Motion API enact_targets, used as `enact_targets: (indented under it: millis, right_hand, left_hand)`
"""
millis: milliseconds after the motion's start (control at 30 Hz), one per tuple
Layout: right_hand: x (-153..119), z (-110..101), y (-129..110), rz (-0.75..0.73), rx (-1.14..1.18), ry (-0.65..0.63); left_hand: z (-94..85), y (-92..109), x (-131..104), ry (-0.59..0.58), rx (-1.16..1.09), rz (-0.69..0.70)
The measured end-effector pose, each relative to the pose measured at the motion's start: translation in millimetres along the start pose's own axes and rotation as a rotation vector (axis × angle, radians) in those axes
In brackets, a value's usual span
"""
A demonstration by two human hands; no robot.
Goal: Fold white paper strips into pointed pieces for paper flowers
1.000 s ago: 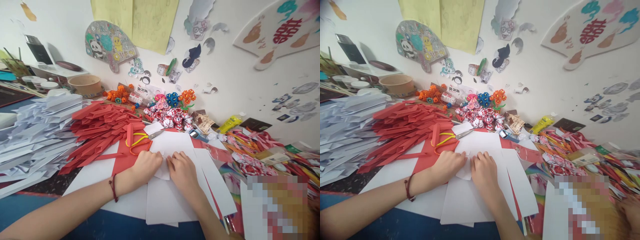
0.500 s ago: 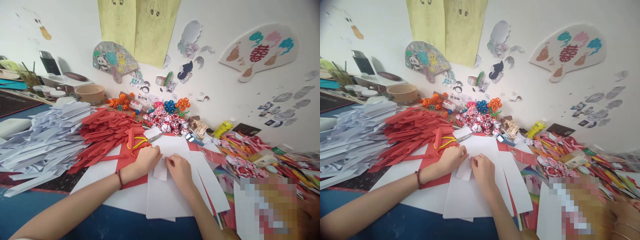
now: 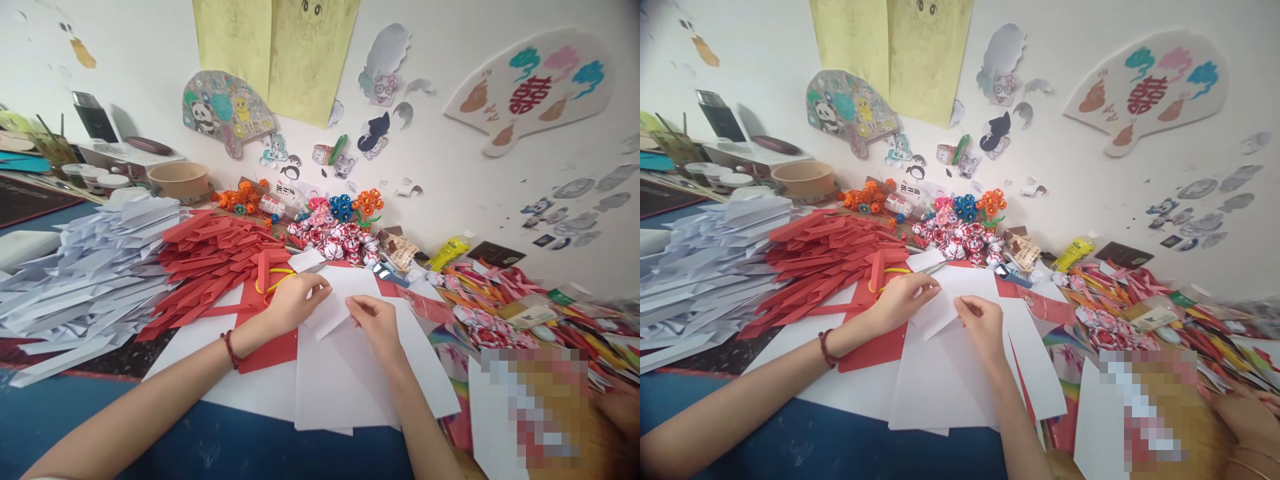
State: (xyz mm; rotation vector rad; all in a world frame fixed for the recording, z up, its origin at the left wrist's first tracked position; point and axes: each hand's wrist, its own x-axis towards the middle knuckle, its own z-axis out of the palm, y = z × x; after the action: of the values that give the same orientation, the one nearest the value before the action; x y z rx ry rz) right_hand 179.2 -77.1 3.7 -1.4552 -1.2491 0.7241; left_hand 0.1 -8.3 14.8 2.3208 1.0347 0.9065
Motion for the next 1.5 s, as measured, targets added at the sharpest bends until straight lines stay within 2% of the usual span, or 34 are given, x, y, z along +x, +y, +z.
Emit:
enact_targets:
  millis: [200,400,667,900,1200,1500]
  right_hand:
    - [-3,4,-6,-0.055,-0.012,-0.096]
    - [-2,5,-6,-0.024,0.009,-0.090]
    - [-4,4,-10,-0.089,0.051,-0.167]
    - [-6,4,-10,-0.158,0.069,-0.124]
    - [-4,4,-12,-0.125,0.051,-0.091]
    - [0,2,-1,-0.059,0.084,-0.084]
  left_hand:
    - [5.0,2,-1,-0.017,-0.108,0.130]
    - [2.5,6,-2,-0.035,-0.134,0.131]
    - [2.3,9,-5,-0.093,-0.218,0.129]
    - [-0.2,12,-5,-0.131,-0.309,0.117]
    - [-0.1,11,-5,-0.129,-0.306,0.094]
    - [3.1,9,-5,-0.134,-0.319,0.087]
